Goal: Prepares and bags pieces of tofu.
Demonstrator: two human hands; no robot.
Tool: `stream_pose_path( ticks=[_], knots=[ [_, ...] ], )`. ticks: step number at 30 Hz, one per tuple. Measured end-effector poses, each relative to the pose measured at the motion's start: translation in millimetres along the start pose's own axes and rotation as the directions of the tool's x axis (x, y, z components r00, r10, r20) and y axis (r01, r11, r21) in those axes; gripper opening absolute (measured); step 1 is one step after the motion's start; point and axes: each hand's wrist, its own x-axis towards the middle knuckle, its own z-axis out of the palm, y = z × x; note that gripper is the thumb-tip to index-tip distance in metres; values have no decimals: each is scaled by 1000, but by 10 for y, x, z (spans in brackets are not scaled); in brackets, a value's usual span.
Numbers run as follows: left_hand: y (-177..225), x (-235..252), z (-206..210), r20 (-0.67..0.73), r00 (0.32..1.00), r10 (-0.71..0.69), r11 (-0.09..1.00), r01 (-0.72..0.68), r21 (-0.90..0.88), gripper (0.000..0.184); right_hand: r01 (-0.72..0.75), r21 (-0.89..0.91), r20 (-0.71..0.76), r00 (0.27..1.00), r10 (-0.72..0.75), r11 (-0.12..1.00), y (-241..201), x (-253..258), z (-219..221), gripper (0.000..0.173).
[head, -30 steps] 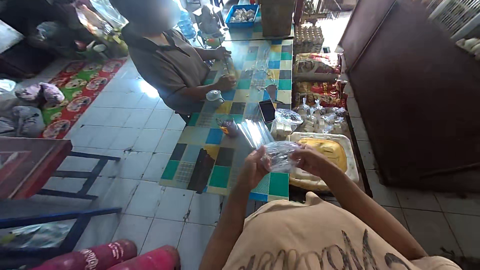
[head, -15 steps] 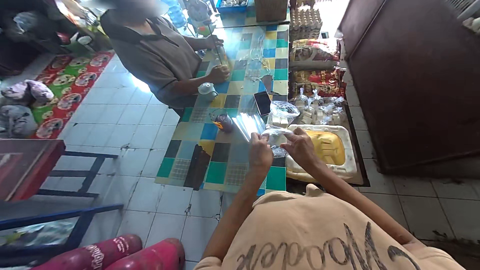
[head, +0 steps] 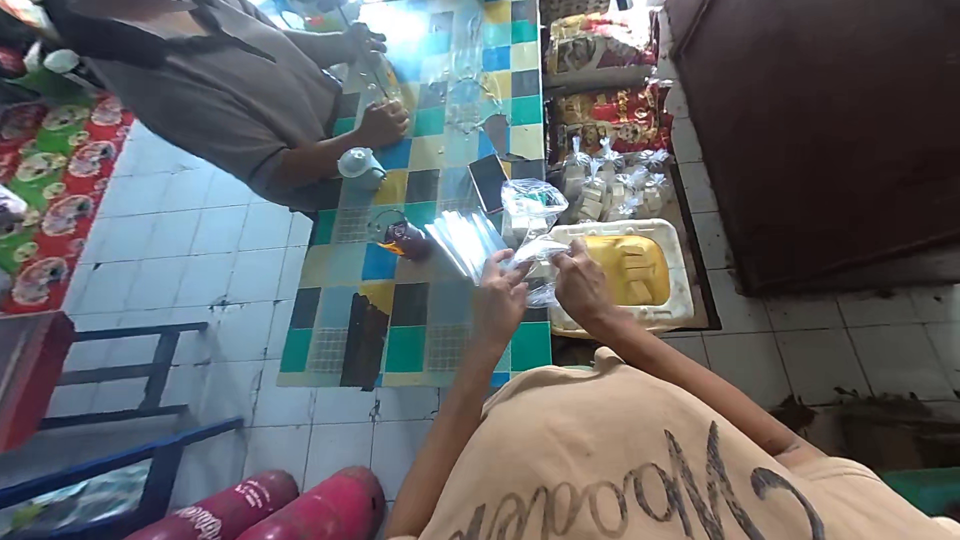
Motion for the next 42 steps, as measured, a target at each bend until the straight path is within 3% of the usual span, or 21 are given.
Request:
stream_pose_path(
  ticks=[3,6,8,10,12,15,17,21,24,27,29,33,39,42],
  knots=[
    [-145,-72,137,-58,998,-6,1000,6,-4,28,-84,126,218,974,55,989,134,56,64,24],
    [-359,-160,91,-51,974,-223,970,226,85,27,-111,509,521,829,-203,854,394,16,146,44],
    [-532,-253,-62,-54,948,-313,937,317,146,31,-175,653,603,709,-365,737,648,-32,101,42],
    [-600,-357,-240,-84,930,-358,912,367,183,33,-295,648,666,666,-336,702,1042,40,42,34],
    [-613,-471,-367,-136,915,-381,890,403,216,33,-421,506,739,661,-128,753,1517,234,73,31],
    [-561,-629,-430,-189,883,-430,854,466,231,33,-530,192,686,674,274,826,2156,611,403,31],
    [-512,-705,-390,-201,869,-451,841,490,231,32,-490,46,674,659,335,871,2483,839,720,36],
    [-413,-815,-317,-210,873,-441,838,484,250,30,-423,5,682,664,306,906,2712,1054,1297,40],
    [-354,-901,-314,-228,862,-453,824,503,262,28,-353,63,561,786,259,933,2630,1028,1494,36],
    [-340,-1029,-317,-241,844,-479,803,532,266,26,-105,246,469,883,-23,964,2577,1031,1637,29],
    [-310,-1071,-310,-246,831,-498,788,553,270,26,34,315,492,849,-194,948,2506,1034,1695,32],
    [-278,-1072,-279,-246,833,-495,790,550,271,25,125,261,608,748,-264,957,2350,976,1784,44],
    [-224,-994,-213,-245,842,-481,800,535,270,25,157,225,503,826,-253,962,2304,961,1857,30],
    [-220,-985,-193,-231,850,-474,810,524,264,25,94,225,557,804,-207,970,2241,1061,1877,36]
  ],
)
